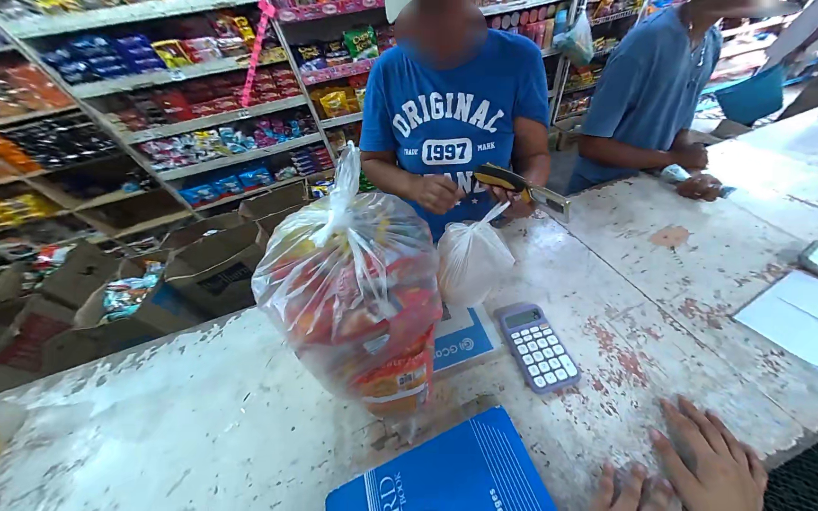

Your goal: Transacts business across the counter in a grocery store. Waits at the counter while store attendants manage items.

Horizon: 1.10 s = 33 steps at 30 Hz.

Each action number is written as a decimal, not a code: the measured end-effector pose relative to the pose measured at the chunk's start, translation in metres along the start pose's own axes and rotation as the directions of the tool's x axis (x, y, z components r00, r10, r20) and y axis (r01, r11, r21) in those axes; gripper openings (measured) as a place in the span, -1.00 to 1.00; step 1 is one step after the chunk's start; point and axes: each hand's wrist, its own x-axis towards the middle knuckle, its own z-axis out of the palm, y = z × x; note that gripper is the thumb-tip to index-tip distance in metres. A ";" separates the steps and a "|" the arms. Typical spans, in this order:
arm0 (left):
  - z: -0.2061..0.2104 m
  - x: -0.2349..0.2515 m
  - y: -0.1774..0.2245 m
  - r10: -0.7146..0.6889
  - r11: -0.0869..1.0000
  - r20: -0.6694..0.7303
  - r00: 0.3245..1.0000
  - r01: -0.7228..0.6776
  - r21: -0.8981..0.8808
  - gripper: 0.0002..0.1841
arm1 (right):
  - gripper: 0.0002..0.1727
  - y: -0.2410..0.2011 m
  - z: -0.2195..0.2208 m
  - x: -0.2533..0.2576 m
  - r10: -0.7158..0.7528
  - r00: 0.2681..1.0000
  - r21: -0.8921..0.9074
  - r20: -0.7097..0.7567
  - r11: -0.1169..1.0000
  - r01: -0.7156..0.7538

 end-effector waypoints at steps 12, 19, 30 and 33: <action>0.000 -0.001 0.001 -0.029 0.999 0.035 0.999 0.028 0.022 -0.38 | -0.19 0.004 0.011 -0.001 -0.012 0.997 -0.008 -0.072 1.000 0.012; -0.006 -0.004 0.001 -0.016 1.000 0.043 0.999 0.015 0.006 -0.40 | -0.17 0.001 0.017 0.001 -0.007 0.990 -0.010 -0.140 1.000 0.006; -0.010 -0.005 -0.001 -0.008 1.000 0.054 0.999 0.008 -0.004 -0.43 | -0.21 -0.003 0.016 0.003 -0.015 0.987 -0.010 -0.159 1.000 0.014; -0.010 -0.004 0.000 -0.020 1.000 0.056 0.998 0.020 0.007 -0.43 | -0.23 -0.005 0.013 0.004 -0.012 0.989 0.013 -0.150 1.000 0.014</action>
